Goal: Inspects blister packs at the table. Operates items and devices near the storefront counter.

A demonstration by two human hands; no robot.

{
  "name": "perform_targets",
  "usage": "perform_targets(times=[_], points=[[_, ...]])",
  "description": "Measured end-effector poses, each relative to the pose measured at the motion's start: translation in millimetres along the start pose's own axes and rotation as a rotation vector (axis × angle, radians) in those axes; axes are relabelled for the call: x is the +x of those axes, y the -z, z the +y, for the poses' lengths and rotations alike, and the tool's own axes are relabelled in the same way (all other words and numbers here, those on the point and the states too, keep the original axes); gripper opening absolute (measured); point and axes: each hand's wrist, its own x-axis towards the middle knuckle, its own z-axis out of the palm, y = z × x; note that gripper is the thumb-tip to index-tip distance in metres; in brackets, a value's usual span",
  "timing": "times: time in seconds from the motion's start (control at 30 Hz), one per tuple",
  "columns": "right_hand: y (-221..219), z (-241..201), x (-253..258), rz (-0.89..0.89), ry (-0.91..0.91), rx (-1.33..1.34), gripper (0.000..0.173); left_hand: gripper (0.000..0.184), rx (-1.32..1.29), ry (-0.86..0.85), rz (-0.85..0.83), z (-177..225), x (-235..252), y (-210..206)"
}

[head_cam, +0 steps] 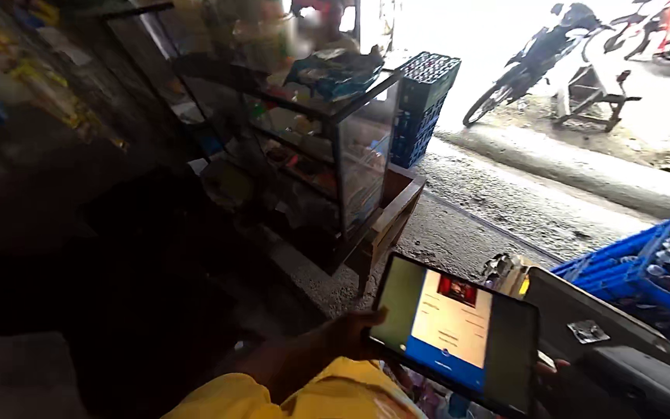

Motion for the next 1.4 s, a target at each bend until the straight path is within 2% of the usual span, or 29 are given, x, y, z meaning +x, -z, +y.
perform_targets(times=[0.07,0.17,0.23,0.27,0.4,0.5,0.6,0.7,0.87,0.97,1.1,1.27,1.4], points=[[-23,13,6,-0.042,-0.108,0.095,0.107,0.051,-0.002,-0.109,0.092,7,-47,-8],[-28,34,15,-0.149,-0.159,0.181,0.104,0.062,-0.019,-0.251,0.189,15,-117,-16],[-31,43,20,-0.165,-0.196,0.208,0.101,0.062,0.025,-0.376,0.460,24,-154,-50],[-33,46,22,-0.161,-0.219,0.220,0.100,0.062,0.047,-0.464,0.518,25,-171,-52],[-29,54,24,-0.174,-0.254,0.257,0.096,0.062,-0.010,-0.790,0.474,19,-226,12],[-28,57,21,-0.176,-0.241,0.259,0.095,0.061,-0.145,-0.962,0.599,28,-230,49],[-31,53,13,-0.141,-0.227,0.219,0.097,0.067,-0.249,-1.061,0.709,38,-218,87],[-26,49,-1,-0.109,-0.214,0.206,0.098,0.072,-0.332,-1.073,0.745,43,-207,112],[-19,43,-23,-0.085,-0.179,0.176,0.096,0.072,-0.314,-1.039,0.713,43,-210,122],[-18,42,-29,-0.075,-0.194,0.194,0.096,0.066,-0.299,-1.045,0.635,35,-223,123],[-13,51,-23,-0.086,-0.205,0.105,0.096,0.058,-0.233,-1.122,0.550,37,-231,99],[-35,50,-5,-0.117,-0.222,0.084,0.096,0.065,-0.023,-1.134,0.217,98,-237,52],[-36,53,-1,-0.170,-0.166,0.071,0.098,0.070,0.112,-1.162,0.048,156,-221,6]])
